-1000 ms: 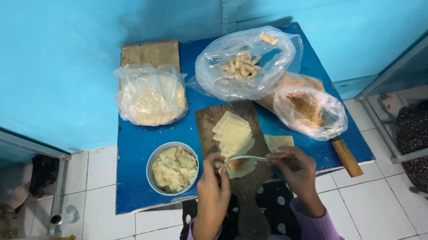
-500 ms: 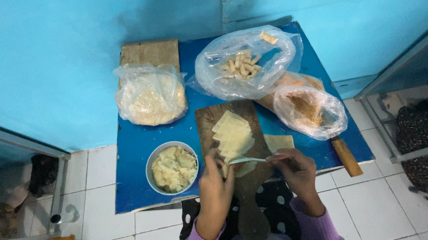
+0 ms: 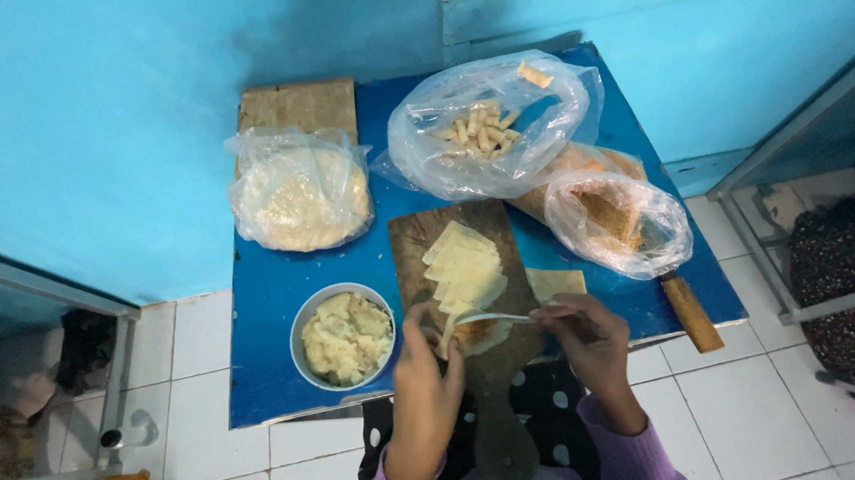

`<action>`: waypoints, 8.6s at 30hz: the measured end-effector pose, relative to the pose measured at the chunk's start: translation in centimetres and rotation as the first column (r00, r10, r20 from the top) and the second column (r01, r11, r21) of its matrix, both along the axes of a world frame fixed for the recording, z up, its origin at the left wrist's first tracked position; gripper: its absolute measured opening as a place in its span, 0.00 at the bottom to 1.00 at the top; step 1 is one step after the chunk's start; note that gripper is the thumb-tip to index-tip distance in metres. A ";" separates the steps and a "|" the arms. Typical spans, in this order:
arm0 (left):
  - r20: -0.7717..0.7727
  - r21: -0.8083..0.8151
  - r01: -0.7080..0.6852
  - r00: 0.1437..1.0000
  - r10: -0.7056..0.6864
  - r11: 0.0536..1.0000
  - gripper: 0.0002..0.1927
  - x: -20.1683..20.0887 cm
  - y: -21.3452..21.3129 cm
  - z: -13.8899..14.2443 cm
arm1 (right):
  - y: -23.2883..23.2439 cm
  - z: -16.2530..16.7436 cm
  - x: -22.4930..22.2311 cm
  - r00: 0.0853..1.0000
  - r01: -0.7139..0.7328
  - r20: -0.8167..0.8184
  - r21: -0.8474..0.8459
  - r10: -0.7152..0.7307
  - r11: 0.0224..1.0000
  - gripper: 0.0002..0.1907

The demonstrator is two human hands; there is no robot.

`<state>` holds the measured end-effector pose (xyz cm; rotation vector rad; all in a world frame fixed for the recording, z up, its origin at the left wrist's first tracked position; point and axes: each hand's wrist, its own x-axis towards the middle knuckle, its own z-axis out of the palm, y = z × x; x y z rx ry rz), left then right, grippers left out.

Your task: The person takes thin pastry wrappers from a plastic bag, places a scoop of filling from a bowl onto a wrapper, folds the wrapper over the filling, and stacks the folded pieces on a wooden board. They repeat this cycle, occasionally repositioning wrappers and the bowl on the small blue table.

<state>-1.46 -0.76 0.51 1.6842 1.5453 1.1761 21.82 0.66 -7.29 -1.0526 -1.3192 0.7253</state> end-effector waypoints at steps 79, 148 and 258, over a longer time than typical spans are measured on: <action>-0.211 0.286 0.298 0.947 -0.244 0.911 0.15 -1.1 0.2 0.2 | 0.6 5.3 -4.8 0.868 -0.139 0.489 0.069 0.088 0.988 0.23; -0.306 0.305 -0.015 0.945 0.113 0.952 0.23 1.4 2.0 -1.8 | 3.1 6.0 -7.4 0.567 -0.150 0.798 0.345 -0.205 0.927 0.28; -0.183 0.248 0.065 0.983 -0.019 0.967 0.12 -0.2 -0.1 -0.6 | 2.1 6.4 8.3 0.839 0.542 -0.081 0.037 -0.538 0.840 0.18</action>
